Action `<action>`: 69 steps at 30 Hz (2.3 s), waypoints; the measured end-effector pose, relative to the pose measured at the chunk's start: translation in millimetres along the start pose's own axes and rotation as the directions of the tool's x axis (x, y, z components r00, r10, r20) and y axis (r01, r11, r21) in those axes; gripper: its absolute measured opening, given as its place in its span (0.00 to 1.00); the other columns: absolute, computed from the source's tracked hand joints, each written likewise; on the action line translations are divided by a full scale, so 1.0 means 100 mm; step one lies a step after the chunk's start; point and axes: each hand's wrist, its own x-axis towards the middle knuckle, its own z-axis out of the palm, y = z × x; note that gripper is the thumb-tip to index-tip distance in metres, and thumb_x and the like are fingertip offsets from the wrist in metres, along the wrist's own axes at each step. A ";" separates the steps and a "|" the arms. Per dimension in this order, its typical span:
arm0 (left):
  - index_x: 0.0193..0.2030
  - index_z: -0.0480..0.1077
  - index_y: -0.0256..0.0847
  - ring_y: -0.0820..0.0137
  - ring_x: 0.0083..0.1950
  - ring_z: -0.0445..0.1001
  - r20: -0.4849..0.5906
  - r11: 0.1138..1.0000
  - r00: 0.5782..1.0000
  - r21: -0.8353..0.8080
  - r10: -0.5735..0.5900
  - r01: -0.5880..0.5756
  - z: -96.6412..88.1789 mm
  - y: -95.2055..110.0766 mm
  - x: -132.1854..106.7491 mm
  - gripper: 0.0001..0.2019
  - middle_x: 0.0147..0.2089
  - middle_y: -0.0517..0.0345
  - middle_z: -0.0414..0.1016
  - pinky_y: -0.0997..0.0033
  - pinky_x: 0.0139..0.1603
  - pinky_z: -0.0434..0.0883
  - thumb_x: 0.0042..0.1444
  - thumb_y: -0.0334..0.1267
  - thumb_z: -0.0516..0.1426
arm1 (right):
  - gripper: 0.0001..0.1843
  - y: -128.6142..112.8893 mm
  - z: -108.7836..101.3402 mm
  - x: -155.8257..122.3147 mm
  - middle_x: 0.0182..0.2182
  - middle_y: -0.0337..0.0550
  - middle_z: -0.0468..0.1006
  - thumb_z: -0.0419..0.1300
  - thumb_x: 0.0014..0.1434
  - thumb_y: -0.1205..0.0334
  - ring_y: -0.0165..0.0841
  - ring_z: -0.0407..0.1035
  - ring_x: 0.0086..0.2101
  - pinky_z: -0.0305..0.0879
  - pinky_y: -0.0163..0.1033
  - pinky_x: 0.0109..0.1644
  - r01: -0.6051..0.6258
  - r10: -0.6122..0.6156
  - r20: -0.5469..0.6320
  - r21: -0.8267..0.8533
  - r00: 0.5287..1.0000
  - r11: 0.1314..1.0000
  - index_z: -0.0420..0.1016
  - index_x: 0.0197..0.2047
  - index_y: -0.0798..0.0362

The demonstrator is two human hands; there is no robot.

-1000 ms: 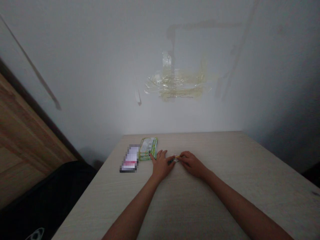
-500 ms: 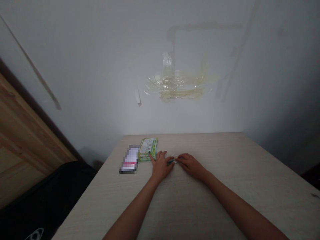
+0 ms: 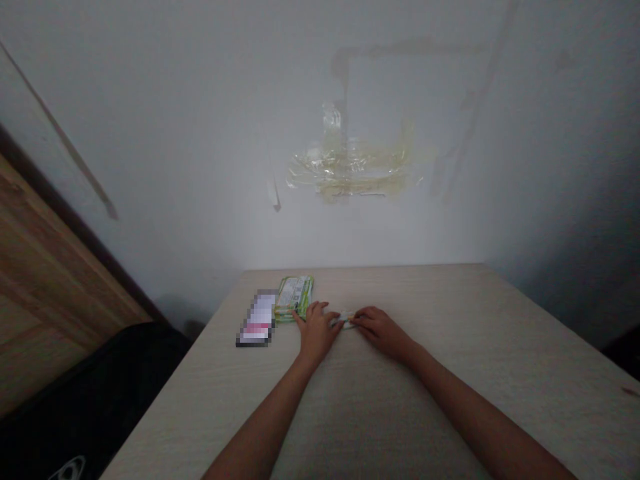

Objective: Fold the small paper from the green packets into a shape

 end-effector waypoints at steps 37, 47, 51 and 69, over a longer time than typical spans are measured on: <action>0.40 0.78 0.55 0.54 0.65 0.60 0.035 0.960 0.961 -0.051 0.276 -0.274 -0.01 -0.06 0.01 0.08 0.60 0.58 0.70 0.25 0.63 0.31 0.52 0.47 0.63 | 0.13 -0.07 0.02 0.03 0.47 0.48 0.74 0.55 0.64 0.65 0.37 0.66 0.49 0.62 0.44 0.57 -0.075 0.073 0.020 0.091 0.997 0.993 0.75 0.50 0.51; 0.35 0.79 0.50 0.56 0.63 0.64 -0.026 0.917 0.917 0.022 0.398 -0.397 -0.01 -0.02 0.01 0.04 0.61 0.54 0.70 0.26 0.65 0.30 0.52 0.43 0.63 | 0.14 0.00 0.07 0.02 0.47 0.48 0.76 0.56 0.62 0.67 0.37 0.67 0.49 0.62 0.44 0.57 -0.090 0.095 -0.017 0.175 0.995 0.981 0.76 0.50 0.51; 0.33 0.79 0.49 0.57 0.62 0.65 -0.039 0.907 0.906 0.039 0.421 -0.420 0.00 -0.02 0.02 0.03 0.60 0.54 0.70 0.26 0.65 0.29 0.52 0.42 0.64 | 0.14 0.04 0.10 0.01 0.47 0.48 0.76 0.56 0.61 0.68 0.36 0.67 0.50 0.63 0.45 0.58 -0.087 0.095 -0.033 0.189 0.995 0.978 0.77 0.49 0.50; 0.33 0.78 0.48 0.58 0.61 0.66 -0.067 0.869 0.867 0.084 0.493 -0.487 0.05 -0.04 0.03 0.03 0.59 0.55 0.71 0.27 0.65 0.25 0.54 0.41 0.63 | 0.13 0.07 0.12 0.02 0.46 0.46 0.78 0.58 0.62 0.61 0.36 0.69 0.49 0.64 0.44 0.56 -0.096 0.104 -0.037 0.181 0.994 0.979 0.78 0.49 0.47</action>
